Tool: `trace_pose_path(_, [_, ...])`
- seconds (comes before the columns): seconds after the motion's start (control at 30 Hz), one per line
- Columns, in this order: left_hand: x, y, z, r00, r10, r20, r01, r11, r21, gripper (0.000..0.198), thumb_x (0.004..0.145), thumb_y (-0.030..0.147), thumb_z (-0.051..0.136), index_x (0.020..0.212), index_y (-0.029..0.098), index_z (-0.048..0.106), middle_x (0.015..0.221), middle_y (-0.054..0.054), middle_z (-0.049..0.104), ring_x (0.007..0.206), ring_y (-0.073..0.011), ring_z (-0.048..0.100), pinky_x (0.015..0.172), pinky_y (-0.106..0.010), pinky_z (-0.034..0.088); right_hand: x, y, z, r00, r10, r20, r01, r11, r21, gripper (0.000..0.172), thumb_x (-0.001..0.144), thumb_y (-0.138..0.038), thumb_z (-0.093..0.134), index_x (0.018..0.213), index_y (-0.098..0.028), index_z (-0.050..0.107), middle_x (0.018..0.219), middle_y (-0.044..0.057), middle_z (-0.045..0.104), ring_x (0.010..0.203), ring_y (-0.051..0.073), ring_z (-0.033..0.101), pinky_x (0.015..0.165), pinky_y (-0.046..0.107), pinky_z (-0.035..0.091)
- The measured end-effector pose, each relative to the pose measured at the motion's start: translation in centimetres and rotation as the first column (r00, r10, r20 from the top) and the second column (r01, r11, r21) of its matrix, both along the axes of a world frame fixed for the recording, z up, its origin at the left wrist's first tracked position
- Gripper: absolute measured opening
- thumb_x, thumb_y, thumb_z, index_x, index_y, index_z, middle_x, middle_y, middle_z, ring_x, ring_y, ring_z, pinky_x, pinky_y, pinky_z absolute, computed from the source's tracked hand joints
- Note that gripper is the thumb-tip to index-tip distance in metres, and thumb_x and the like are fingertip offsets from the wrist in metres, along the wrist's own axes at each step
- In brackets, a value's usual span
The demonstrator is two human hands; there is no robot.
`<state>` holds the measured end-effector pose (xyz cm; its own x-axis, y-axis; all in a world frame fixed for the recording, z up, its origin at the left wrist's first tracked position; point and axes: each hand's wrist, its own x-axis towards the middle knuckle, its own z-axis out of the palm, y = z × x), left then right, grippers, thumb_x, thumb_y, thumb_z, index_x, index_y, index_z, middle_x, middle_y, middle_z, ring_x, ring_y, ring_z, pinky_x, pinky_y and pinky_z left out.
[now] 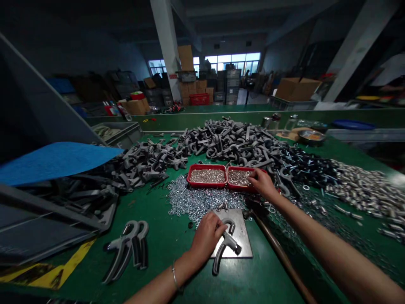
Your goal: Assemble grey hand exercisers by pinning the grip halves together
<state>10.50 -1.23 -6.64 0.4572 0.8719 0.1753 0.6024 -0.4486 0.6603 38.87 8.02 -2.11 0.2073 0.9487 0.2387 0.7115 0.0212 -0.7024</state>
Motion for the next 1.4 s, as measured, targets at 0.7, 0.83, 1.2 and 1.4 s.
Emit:
trace_pose_path(0.7, [0.1,-1.2,-2.1,0.945,-0.124,-0.304,0.27,0.822,0.502,0.013,0.095,0.015,0.057,0.082,0.017,0.057,0.083,-0.003,0.06,0.079,-0.0221,0.058,0.072,-0.034,0.046,-8.3,-12.7,-4.3,0.923,0.182,-0.339,-0.25,0.953,-0.171,0.025,0.093,-0.04,0.053,0.081,-0.019,0.061,0.069,-0.002,0.062,0.064,0.017,0.06,0.059,0.026,0.046])
trace_pose_path(0.83, [0.4,-1.3,-2.1,0.945,-0.116,-0.305,0.252,0.852,0.459,0.011,0.094,0.013,0.057,0.083,0.017,0.058,0.084,-0.003,0.061,0.082,-0.0224,0.058,0.074,-0.036,0.049,-8.3,-13.0,-3.6,0.957,0.252,-0.145,-0.275,0.947,-0.169,0.022,0.096,-0.034,0.048,0.084,-0.02,0.06,0.075,0.001,0.064,0.07,0.019,0.06,0.065,0.028,0.047])
trace_pose_path(1.2, [-1.4,-4.5,-0.5,0.961,-0.13,-0.242,0.186,0.957,0.225,0.034,0.093,0.023,0.059,0.126,0.017,0.051,0.128,-0.009,0.059,0.114,-0.0267,0.055,0.101,-0.048,0.049,-5.5,-14.3,-3.1,0.897,0.28,0.342,-0.236,0.957,-0.166,0.021,0.092,-0.024,0.051,0.11,-0.021,0.059,0.11,0.013,0.064,0.104,0.029,0.058,0.092,0.043,0.046])
trace_pose_path(1.4, [-0.9,-3.7,-0.4,0.951,-0.193,-0.242,0.235,0.958,0.162,0.032,0.093,0.017,0.055,0.125,0.016,0.052,0.127,-0.01,0.059,0.118,-0.0264,0.054,0.105,-0.046,0.047,-1.1,-17.8,-5.3,0.908,0.068,0.414,0.065,0.953,-0.297,0.017,0.088,-0.038,0.051,0.086,-0.021,0.056,0.09,0.014,0.065,0.086,0.031,0.062,0.077,0.044,0.05])
